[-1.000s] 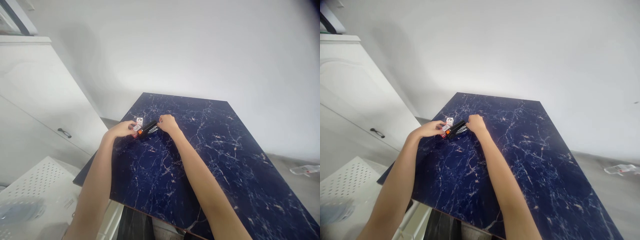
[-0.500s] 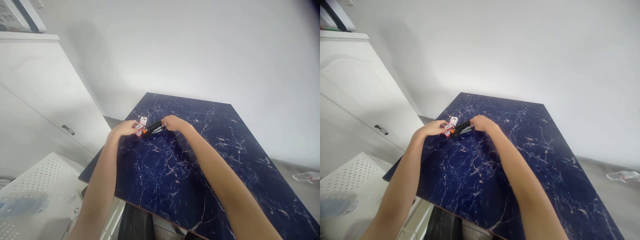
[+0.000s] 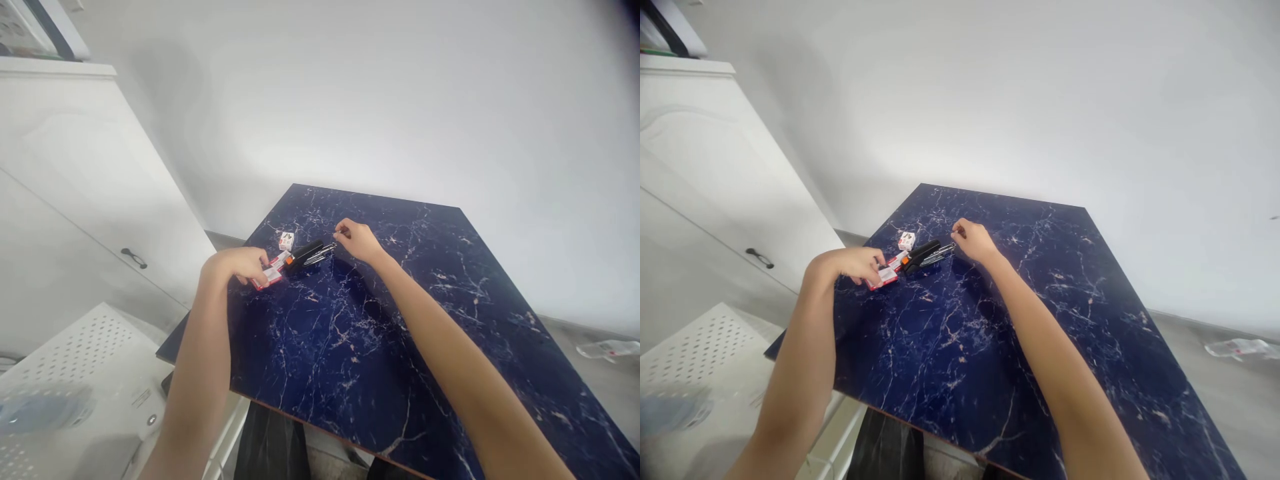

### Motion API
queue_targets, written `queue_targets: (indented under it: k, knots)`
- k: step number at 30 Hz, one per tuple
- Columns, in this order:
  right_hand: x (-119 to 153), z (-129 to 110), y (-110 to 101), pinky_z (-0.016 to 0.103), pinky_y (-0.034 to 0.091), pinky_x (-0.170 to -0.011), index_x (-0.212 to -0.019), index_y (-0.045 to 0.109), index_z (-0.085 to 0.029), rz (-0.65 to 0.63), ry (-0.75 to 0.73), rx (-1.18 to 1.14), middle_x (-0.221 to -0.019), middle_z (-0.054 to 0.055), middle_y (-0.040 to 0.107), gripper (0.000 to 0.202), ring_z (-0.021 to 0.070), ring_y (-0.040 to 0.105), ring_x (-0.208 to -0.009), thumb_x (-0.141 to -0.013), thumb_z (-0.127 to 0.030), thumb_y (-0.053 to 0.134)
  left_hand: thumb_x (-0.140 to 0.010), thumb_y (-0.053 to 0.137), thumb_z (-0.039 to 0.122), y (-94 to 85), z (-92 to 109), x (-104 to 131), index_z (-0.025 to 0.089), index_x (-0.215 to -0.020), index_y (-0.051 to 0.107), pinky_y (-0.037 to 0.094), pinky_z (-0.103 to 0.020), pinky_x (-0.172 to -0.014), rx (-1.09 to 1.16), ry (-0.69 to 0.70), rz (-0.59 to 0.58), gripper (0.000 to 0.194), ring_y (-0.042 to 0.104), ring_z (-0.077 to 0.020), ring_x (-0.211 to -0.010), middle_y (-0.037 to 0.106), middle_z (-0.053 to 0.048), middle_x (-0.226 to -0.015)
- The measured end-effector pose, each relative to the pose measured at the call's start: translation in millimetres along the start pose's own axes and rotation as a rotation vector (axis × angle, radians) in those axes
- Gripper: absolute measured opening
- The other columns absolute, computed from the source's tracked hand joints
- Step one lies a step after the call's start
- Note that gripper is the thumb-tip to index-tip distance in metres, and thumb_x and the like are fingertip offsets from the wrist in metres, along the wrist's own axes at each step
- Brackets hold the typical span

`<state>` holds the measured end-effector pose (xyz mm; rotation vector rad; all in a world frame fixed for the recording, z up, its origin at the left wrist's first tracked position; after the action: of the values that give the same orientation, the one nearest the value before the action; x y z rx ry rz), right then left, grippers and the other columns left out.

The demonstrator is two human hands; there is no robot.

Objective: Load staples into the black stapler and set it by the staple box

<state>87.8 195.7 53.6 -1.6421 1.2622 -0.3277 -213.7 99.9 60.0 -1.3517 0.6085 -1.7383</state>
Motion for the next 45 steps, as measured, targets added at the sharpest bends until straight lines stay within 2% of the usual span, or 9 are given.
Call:
queue_targets:
  k: [3,8,11,14,19,25,38,42,45]
  knots:
    - [11,-4,5,0.026,0.046,-0.075,-0.107,0.066,-0.022,-0.087,0.098,0.052,-0.089,0.002,0.077,0.017,0.0176,0.069,-0.080,-0.091,-0.026,0.064,-0.060,0.085,0.034,13.6,22,1,0.025,-0.134,0.052,0.055,-0.025,-0.064,0.076,0.089,-0.127,0.081,0.076,-0.0229,-0.084,0.074,-0.009,-0.121]
    - [24,-13,25,0.024,0.048,-0.070,-0.114,0.062,-0.020,-0.319,0.324,-0.004,-0.069,-0.002,0.074,0.030,0.0175,0.072,-0.069,-0.085,-0.027,0.070,-0.063,0.086,0.041,9.7,35,-7,0.022,-0.147,0.043,0.055,-0.029,-0.069,-0.020,0.034,0.059,0.096,0.076,-0.0264,-0.086,0.073,-0.012,-0.120]
    - [23,-12,27,0.027,0.051,-0.076,-0.121,0.061,-0.017,-0.242,0.417,-0.018,-0.076,0.003,0.077,0.032,0.0204,0.074,-0.075,-0.091,-0.030,0.062,-0.066,0.083,0.051,1.6,35,-11,0.023,-0.150,0.045,0.053,-0.033,-0.079,-0.093,0.070,0.171,0.096,0.072,-0.0318,-0.104,0.072,-0.012,-0.126]
    - [21,-4,27,0.031,0.052,-0.090,-0.127,0.063,-0.013,-0.080,0.469,-0.003,-0.104,0.012,0.079,0.038,0.0263,0.074,-0.103,-0.092,-0.026,0.058,-0.070,0.079,0.050,0.7,37,-16,0.024,-0.145,0.054,0.050,-0.031,-0.081,-0.069,0.206,0.156,0.082,0.070,-0.0287,-0.107,0.074,-0.008,-0.124]
    - [23,-3,42,0.029,0.050,-0.101,-0.118,0.073,-0.018,-0.093,0.401,-0.061,-0.120,0.009,0.077,0.034,0.0245,0.070,-0.116,-0.090,-0.016,0.055,-0.070,0.077,0.043,3.7,38,-25,0.025,-0.116,0.073,0.047,-0.029,-0.071,-0.057,0.306,0.165,0.049,0.072,-0.0245,-0.092,0.077,-0.004,-0.105]
    - [26,-25,55,0.028,0.050,-0.103,-0.120,0.076,-0.019,-0.119,0.334,-0.135,-0.123,0.007,0.076,0.039,0.0225,0.069,-0.118,-0.089,-0.013,0.053,-0.070,0.077,0.038,4.8,44,-23,0.025,-0.095,0.076,0.043,-0.028,-0.066,-0.059,0.348,0.196,0.028,0.070,-0.0217,-0.082,0.076,-0.002,-0.093]
    - [20,-29,66,0.024,0.050,-0.098,-0.113,0.075,-0.015,-0.268,0.135,-0.325,-0.120,0.006,0.077,0.047,0.0207,0.068,-0.113,-0.077,-0.001,0.050,-0.070,0.075,0.040,2.8,50,-19,0.024,-0.088,0.074,0.045,-0.029,-0.068,-0.111,0.342,0.224,0.025,0.070,-0.0231,-0.082,0.076,-0.002,-0.090]
    - [20,-33,67,0.026,0.051,-0.099,-0.121,0.073,-0.015,-0.295,0.183,-0.368,-0.121,0.006,0.076,0.057,0.0213,0.068,-0.112,-0.072,0.002,0.048,-0.069,0.076,0.039,2.6,50,-20,0.023,-0.087,0.072,0.045,-0.030,-0.066,-0.165,0.323,0.234,0.024,0.070,-0.0237,-0.081,0.076,-0.003,-0.089]
    - [30,-36,60,0.032,0.051,-0.103,-0.136,0.064,-0.015,-0.253,0.250,-0.355,-0.132,0.010,0.071,0.062,0.0224,0.067,-0.115,-0.076,-0.004,0.051,-0.071,0.075,0.039,1.7,45,-18,0.024,-0.103,0.072,0.048,-0.030,-0.070,-0.119,0.318,0.204,0.035,0.071,-0.0249,-0.088,0.076,-0.004,-0.098]
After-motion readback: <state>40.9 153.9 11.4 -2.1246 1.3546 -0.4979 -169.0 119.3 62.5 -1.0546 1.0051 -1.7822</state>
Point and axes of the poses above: each hand's wrist, its own x-axis away from the middle knuckle, its own y-axis out of the palm, z = x × y, the point moved 5 cm from there along -x, towards the middle knuckle
